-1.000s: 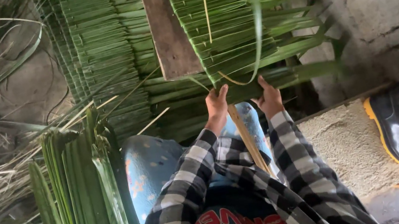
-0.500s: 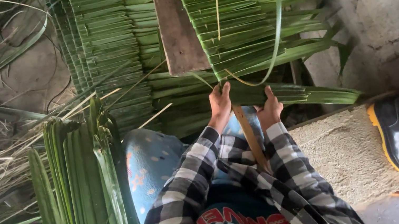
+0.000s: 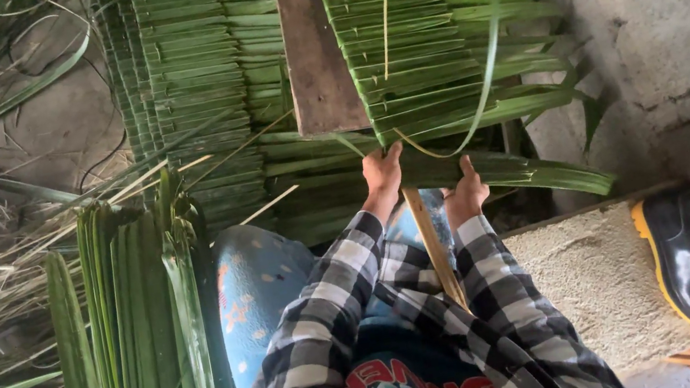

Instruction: Weaving palm leaves onto a wooden frame to create thatched roofing panels

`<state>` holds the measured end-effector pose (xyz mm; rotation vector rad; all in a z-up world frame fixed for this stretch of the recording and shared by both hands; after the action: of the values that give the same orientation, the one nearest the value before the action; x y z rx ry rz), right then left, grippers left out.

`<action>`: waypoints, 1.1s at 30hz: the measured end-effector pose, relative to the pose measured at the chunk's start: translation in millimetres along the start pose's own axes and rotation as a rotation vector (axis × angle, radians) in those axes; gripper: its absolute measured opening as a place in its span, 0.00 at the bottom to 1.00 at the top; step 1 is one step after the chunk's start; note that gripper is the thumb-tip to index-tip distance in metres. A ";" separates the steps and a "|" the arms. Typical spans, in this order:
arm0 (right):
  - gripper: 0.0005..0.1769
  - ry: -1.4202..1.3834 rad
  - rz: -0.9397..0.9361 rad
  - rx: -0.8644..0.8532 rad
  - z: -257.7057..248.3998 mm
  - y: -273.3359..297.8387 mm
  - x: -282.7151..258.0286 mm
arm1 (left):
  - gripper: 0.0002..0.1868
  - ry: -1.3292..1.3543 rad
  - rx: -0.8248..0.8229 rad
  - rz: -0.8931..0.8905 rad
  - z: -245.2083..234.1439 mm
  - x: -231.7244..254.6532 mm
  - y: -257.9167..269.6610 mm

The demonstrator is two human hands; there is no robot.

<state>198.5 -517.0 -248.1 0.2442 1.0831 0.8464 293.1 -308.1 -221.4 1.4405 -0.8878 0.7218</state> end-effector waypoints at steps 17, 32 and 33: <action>0.47 0.108 0.025 0.009 17.4 -16.8 0.1 | 0.28 1.137 -0.463 -0.150 28.6 -0.8 133.8; 0.49 0.194 -0.068 -0.004 -2.3 -45.9 -2.5 | 0.33 1.092 -0.328 -0.278 34.4 -11.5 130.0; 0.54 0.255 -0.053 -0.012 -0.7 -23.1 -8.4 | 0.34 1.083 -0.331 -0.278 32.0 -5.9 131.0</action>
<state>207.4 -538.6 -255.6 0.0978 1.3160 0.8514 175.4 -335.5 -161.2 0.6678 0.0475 0.9286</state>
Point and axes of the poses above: each hand's wrist, its own y-axis away from the middle knuckle, its own z-axis out of the palm, x = y × z, the point moved 7 cm from there along -y, towards the middle knuckle, and after that the axes turned 11 degrees about -x, right-handed, at the moved point
